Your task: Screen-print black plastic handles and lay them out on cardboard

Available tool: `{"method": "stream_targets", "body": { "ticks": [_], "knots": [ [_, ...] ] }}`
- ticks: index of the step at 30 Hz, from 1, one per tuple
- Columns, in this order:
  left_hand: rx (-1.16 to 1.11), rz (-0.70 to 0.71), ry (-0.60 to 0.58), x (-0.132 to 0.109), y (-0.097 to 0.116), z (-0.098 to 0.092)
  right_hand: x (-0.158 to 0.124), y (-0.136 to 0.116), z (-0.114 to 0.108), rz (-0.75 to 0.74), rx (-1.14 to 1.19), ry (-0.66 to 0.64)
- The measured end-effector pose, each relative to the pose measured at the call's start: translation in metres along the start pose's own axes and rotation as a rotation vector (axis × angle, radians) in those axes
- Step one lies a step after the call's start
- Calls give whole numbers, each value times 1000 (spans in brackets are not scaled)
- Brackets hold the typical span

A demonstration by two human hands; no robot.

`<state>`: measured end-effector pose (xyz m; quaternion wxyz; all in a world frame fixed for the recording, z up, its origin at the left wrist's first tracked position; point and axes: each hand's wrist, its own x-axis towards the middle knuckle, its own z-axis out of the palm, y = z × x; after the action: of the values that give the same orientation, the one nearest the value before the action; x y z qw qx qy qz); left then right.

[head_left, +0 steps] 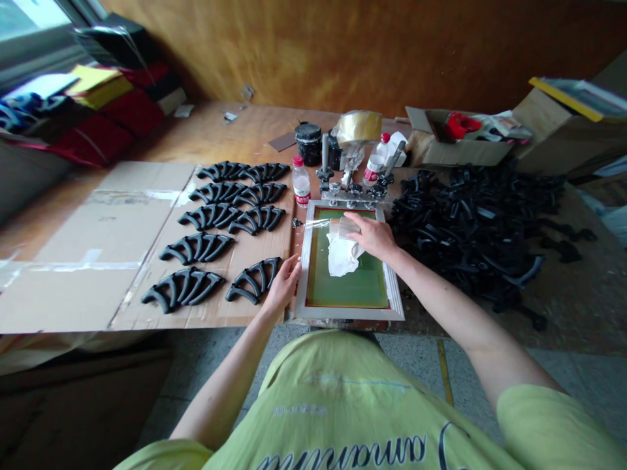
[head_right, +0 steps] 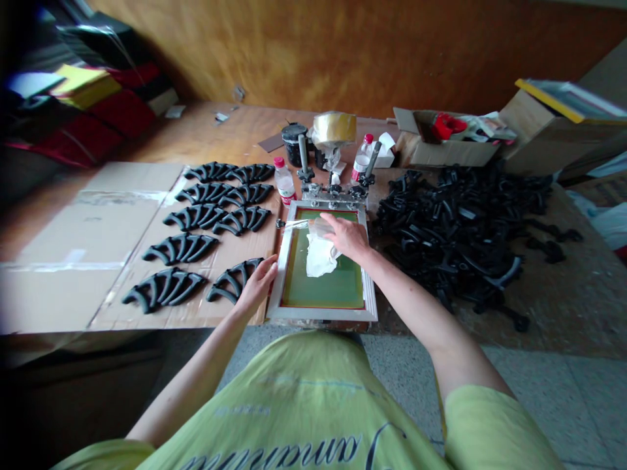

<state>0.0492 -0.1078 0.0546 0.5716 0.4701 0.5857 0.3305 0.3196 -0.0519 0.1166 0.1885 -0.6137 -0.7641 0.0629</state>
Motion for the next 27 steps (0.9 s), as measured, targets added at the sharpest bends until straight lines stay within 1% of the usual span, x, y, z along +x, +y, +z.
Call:
{"method": "stream_targets", "body": {
  "ticks": [2,4,6,7,8,9,10,11,13,15,16,17,18,19,20,21,22,23,24,25,27],
  "knots": [
    [-38,50,29,-4,19,-2,17,14,-17,59,-6,74],
    [-89,86,32,-8,43,-3,23,41,-34,137,31,185],
    [-123,163,47,-8,69,-1,19,72,-44,274,92,308],
    [-139,230,73,-6,83,0,14,86,-44,355,120,338],
    [-157,309,102,-1,97,2,7,96,-41,429,138,338],
    [-179,391,127,4,111,4,-2,102,-34,481,149,302],
    [-202,462,140,11,125,7,-12,103,-23,500,153,232],
    [-222,516,139,19,137,9,-22,99,-10,475,148,141],
    [-248,567,108,32,159,14,-42,80,19,327,94,-35],
    [-276,578,115,39,168,18,-55,56,42,161,-19,-165],
    [-292,572,134,38,166,21,-59,45,50,110,-82,-213],
    [-309,555,154,34,159,25,-61,36,54,93,-131,-257],
    [-317,515,157,28,147,30,-61,27,55,115,-158,-299],
    [-308,440,118,19,131,35,-61,19,54,164,-161,-332],
    [-289,336,46,8,112,42,-62,11,52,228,-147,-342],
    [-249,188,-72,-4,90,50,-63,2,50,288,-120,-329],
    [-193,7,-242,-15,69,57,-65,-9,49,326,-88,-294],
    [-176,-147,-337,-27,49,65,-69,-21,49,325,-54,-249],
    [-222,-226,-339,-36,32,72,-75,-35,51,278,-20,-204],
    [-292,-281,-330,-43,18,77,-80,-49,54,190,15,-169],
    [-462,-308,-226,-50,2,80,-90,-68,61,-58,93,-143]
  ]
}}
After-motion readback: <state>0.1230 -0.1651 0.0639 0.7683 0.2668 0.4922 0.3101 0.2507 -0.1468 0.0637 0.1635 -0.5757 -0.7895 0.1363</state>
